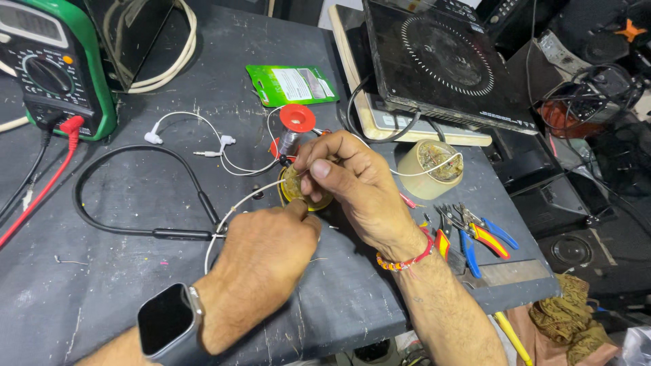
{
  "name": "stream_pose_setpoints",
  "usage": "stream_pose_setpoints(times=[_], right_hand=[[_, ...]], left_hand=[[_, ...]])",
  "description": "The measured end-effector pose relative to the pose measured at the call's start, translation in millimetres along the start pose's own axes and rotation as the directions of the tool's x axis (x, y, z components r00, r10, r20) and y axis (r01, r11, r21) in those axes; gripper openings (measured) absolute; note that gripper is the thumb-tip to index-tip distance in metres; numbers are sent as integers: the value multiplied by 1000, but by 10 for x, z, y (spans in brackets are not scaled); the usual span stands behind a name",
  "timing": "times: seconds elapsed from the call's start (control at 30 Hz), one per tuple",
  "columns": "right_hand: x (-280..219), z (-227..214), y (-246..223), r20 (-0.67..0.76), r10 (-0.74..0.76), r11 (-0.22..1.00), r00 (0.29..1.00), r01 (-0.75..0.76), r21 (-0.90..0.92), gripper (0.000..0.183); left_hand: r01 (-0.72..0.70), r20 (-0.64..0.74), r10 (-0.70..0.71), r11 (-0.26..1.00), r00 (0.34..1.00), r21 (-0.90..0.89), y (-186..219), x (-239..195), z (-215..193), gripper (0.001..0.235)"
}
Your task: The person strips and twists wires, then uses a soldering iron to join them to a small cylindrical component. They repeatedly heat the joint, apply solder, and trim excess wire with pliers. The work is performed on a cluttered electronics workbench with a multimeter and other tools visible.
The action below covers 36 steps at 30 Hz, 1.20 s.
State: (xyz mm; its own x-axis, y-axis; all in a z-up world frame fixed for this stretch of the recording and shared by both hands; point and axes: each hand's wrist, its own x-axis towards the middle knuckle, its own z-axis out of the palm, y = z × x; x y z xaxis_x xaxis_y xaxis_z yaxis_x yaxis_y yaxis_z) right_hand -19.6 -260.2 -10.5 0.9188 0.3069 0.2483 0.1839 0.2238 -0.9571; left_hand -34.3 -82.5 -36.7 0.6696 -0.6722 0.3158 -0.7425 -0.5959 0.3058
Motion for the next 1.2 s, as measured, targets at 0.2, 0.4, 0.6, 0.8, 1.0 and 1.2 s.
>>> stream_pose_setpoints(times=[0.2, 0.4, 0.6, 0.8, 1.0, 1.2], right_hand=[[-6, 23, -19, 16, -53, 998, 998, 53, 40, 16], [8, 42, -12, -90, -77, 994, 993, 83, 68, 16], [24, 22, 37, -86, -105, 994, 991, 108, 31, 15], [21, 50, 74, -23, -140, 990, 990, 140, -6, 19], [9, 60, 125, 8, -104, 994, 995, 104, -19, 18], [-22, 62, 165, -23, -127, 992, 992, 126, -9, 18]], left_hand=[[46, -13, -46, 999, 999, -7, 63, 60, 159, 8], [-116, -103, 101, 980, 990, -160, 82, -128, -88, 8], [-265, -519, -1, 858, 855, -439, -213, -277, -533, 18], [57, -140, -455, 394, 880, -918, -515, -64, -471, 23], [9, -156, -407, 375, 900, -927, -605, -84, -286, 23], [-46, -279, -336, 563, 900, -825, -603, -127, -261, 21]])
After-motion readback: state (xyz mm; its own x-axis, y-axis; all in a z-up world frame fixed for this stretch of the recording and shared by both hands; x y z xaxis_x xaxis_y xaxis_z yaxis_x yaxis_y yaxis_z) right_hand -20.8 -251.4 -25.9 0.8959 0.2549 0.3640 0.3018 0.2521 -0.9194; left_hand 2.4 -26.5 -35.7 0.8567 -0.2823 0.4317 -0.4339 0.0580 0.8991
